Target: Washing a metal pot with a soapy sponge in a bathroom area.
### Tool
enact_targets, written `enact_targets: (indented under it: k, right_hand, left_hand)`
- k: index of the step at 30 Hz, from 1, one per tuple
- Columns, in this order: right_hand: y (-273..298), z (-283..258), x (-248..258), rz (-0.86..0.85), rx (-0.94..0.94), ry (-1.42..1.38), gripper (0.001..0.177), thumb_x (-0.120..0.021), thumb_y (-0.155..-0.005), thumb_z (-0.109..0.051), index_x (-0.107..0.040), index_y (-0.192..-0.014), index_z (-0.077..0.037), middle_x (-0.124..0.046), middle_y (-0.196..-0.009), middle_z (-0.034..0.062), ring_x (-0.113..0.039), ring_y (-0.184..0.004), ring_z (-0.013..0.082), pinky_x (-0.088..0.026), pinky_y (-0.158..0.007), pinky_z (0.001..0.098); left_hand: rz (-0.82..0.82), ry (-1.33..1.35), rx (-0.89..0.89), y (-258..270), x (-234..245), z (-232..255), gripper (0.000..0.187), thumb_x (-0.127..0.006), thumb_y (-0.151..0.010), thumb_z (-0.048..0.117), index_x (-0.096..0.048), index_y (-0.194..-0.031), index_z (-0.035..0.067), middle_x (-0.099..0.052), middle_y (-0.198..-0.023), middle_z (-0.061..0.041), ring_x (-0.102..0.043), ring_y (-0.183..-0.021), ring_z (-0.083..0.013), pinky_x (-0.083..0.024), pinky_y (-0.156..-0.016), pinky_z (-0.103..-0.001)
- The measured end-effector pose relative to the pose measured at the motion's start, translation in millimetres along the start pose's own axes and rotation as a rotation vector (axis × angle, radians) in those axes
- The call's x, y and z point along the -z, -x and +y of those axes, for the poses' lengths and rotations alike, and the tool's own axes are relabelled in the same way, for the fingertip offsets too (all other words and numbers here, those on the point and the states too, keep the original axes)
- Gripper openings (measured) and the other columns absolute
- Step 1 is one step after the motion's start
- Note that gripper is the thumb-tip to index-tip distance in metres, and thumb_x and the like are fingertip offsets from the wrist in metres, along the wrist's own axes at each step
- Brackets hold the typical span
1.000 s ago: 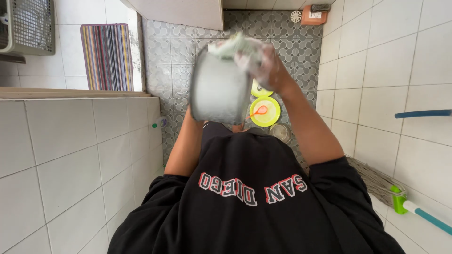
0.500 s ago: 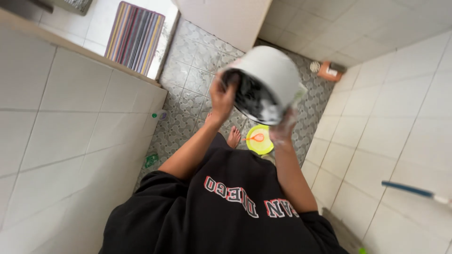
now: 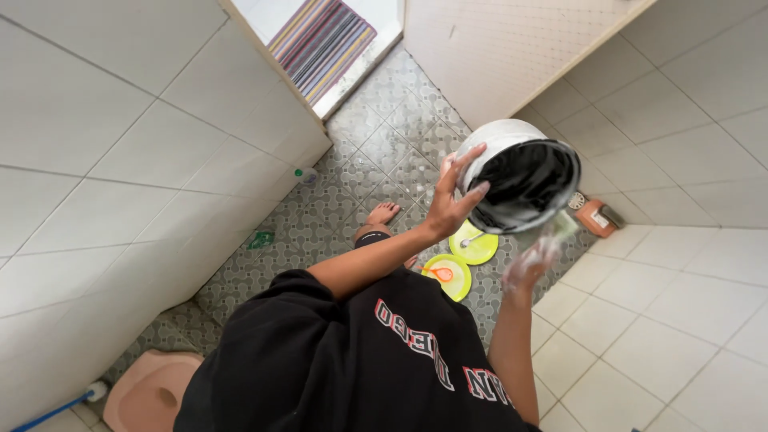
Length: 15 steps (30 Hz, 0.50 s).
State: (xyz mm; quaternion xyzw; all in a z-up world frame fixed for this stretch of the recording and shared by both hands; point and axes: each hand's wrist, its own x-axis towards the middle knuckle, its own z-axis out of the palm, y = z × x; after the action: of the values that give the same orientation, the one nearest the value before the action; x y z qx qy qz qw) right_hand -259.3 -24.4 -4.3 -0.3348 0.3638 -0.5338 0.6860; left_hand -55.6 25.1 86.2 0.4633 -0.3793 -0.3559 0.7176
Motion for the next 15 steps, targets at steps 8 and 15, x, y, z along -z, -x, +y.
enact_targets:
  k: [8, 15]
  right_hand:
    - [2.3, -36.0, -53.1, -0.183, 0.682, 1.243, 0.040, -0.058, -0.099, -0.012, -0.065, -0.133, 0.007, -0.060, -0.127, 0.0226, -0.065, -0.113, 0.0343, -0.056, -0.099, 0.0445]
    - [-18.7, 13.4, -39.7, -0.347, -0.214, 0.384, 0.046, -0.059, -0.100, -0.022, -0.052, -0.138, 0.003, -0.061, -0.134, 0.0201, -0.061, -0.122, 0.0358, -0.052, -0.104, 0.0477]
  left_hand:
    - [0.015, -0.589, 0.106, 13.8, -12.4, -16.7, 0.060, -0.078, -0.088, 0.048, -0.061, -0.143, 0.033, -0.045, -0.133, -0.022, -0.044, -0.132, -0.0397, -0.042, -0.116, -0.049]
    - [0.024, -0.668, -0.016, 24.4, -28.9, -33.4, 0.058, -0.077, -0.089, 0.050, -0.061, -0.143, 0.036, -0.049, -0.138, -0.027, -0.038, -0.137, -0.0470, -0.032, -0.118, -0.057]
